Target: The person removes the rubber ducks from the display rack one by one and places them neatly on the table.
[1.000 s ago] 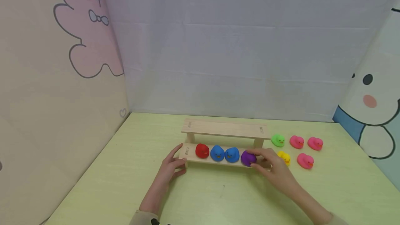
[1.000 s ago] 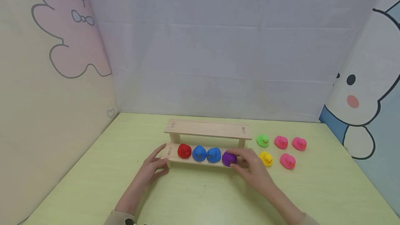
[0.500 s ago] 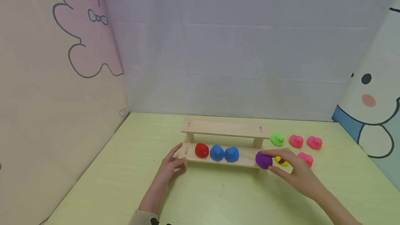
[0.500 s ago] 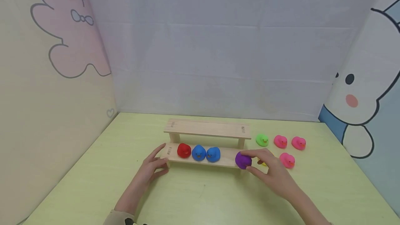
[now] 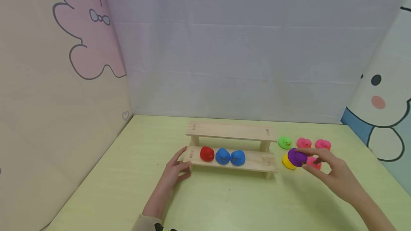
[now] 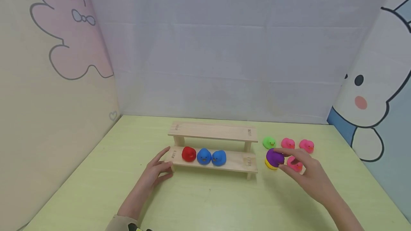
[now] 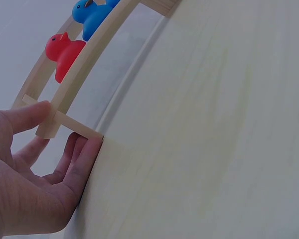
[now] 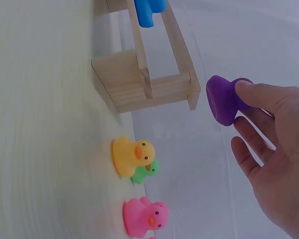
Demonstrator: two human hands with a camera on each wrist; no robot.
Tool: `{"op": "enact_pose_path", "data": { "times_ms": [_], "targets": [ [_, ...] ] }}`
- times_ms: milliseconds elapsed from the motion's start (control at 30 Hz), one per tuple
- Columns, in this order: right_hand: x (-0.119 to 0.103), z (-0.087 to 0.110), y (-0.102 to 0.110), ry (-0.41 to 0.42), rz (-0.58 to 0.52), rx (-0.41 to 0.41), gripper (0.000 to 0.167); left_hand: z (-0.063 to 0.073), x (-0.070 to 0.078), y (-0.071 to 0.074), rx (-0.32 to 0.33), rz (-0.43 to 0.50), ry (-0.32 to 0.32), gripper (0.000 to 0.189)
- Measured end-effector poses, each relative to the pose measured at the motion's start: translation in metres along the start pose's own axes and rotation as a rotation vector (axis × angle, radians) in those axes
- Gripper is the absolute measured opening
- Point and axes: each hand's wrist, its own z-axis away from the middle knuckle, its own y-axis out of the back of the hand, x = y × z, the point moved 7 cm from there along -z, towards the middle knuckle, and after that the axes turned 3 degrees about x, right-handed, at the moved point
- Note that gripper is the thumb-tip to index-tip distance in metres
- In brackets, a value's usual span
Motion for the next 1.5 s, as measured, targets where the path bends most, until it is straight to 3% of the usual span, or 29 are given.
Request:
{"op": "enact_pose_path", "data": {
  "times_ms": [367, 900, 1500],
  "targets": [
    [0.026, 0.005, 0.022, -0.105, 0.064, 0.015, 0.048, 0.001, 0.002, 0.0, -0.005, -0.002, -0.012, 0.061],
    [0.047, 0.007, 0.032, -0.09, 0.058, 0.09, 0.05, 0.002, 0.002, -0.001, -0.005, -0.005, -0.011, 0.061],
    [0.109, 0.01, 0.037, -0.17, 0.036, 0.083, 0.042, 0.0, 0.0, -0.001, 0.0, -0.001, 0.003, 0.06]
  ]
}}
